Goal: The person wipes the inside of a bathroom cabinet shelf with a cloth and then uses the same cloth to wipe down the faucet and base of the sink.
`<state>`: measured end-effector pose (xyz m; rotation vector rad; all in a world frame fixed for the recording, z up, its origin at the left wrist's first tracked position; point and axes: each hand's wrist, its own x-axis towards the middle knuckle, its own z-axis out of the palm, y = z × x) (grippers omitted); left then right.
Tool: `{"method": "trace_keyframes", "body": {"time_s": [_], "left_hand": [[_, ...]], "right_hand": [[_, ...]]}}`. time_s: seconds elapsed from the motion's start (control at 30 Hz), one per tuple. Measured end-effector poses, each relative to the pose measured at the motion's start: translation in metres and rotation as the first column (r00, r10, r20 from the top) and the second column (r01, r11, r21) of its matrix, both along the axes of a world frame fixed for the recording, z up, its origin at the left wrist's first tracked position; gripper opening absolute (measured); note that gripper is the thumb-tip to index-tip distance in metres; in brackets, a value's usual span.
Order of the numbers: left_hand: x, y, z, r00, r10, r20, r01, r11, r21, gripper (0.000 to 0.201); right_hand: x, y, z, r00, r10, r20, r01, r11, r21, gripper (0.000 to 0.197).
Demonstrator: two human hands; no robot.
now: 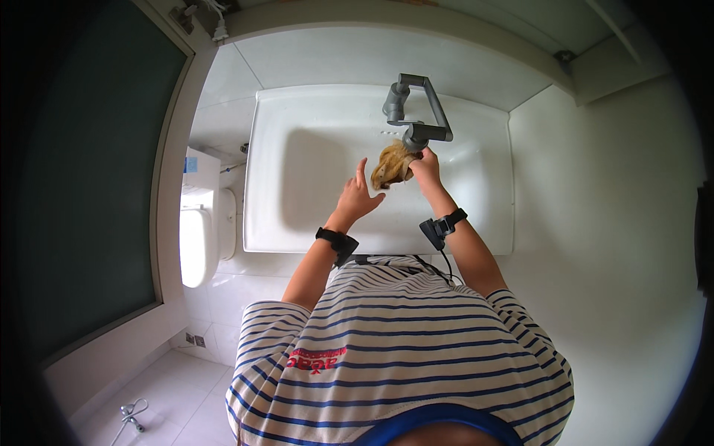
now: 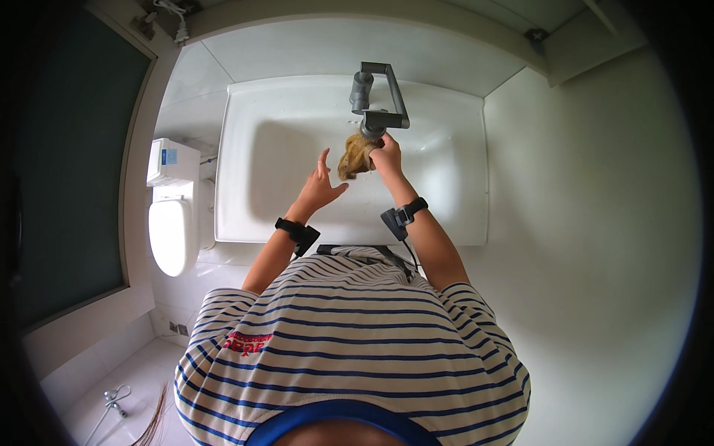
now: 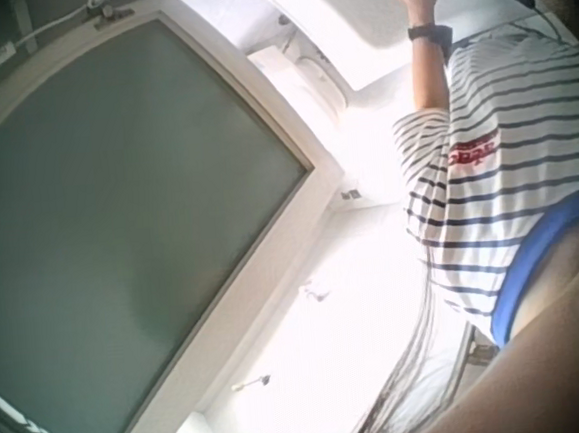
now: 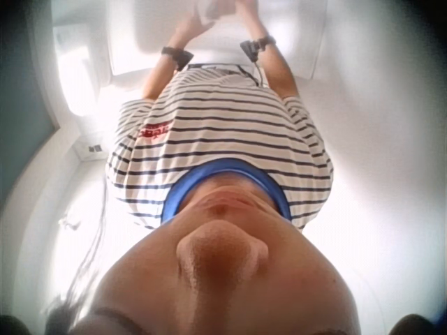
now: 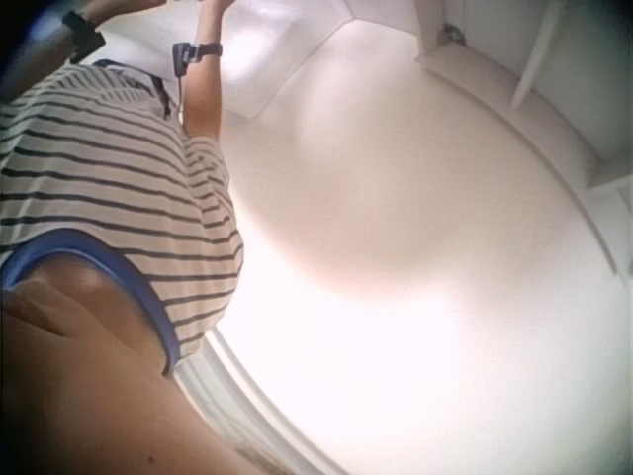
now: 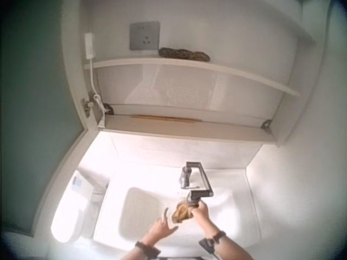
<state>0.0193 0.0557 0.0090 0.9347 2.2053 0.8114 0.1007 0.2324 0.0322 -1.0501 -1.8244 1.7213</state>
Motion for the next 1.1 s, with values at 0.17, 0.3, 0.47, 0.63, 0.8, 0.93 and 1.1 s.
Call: {"method": "trace_keyframes", "body": {"time_s": [0.17,0.3,0.47,0.63,0.8,0.93,1.1], "left_hand": [[0.005,0.034,-0.023,0.979,-0.015,-0.205,0.099,0.91,0.403,0.118],[-0.001,0.056,-0.028,0.926,0.04,-0.376,0.125,0.906,0.404,0.113],[-0.003,0.06,-0.011,0.933,0.017,0.359,-0.134,0.943,0.304,0.074],[0.001,0.049,-0.022,0.956,0.137,0.26,-0.186,0.967,0.174,0.05],[-0.004,0.039,-0.014,0.977,0.112,0.179,-0.127,0.989,0.075,0.048],[-0.006,0.037,-0.005,0.954,0.047,0.295,-0.102,0.98,0.173,0.046],[-0.009,0.041,-0.004,0.965,0.096,0.245,-0.14,0.975,0.171,0.044]], "right_hand": [[0.006,0.004,0.0,0.987,-0.053,-0.15,0.019,0.975,-0.222,0.045],[0.008,-0.006,0.016,0.971,-0.11,-0.212,-0.018,0.851,-0.524,0.052],[0.026,0.003,0.024,0.95,0.285,-0.13,-0.311,0.908,-0.281,0.074],[0.026,0.019,0.05,0.919,0.387,-0.072,-0.387,0.922,0.007,0.108],[0.0,0.045,0.069,0.787,0.612,-0.082,-0.549,0.754,0.359,0.097],[-0.009,0.039,0.064,0.745,0.615,-0.26,-0.589,0.788,0.18,0.054],[-0.009,0.018,0.054,0.85,0.453,-0.269,-0.427,0.891,0.154,0.041]]}}
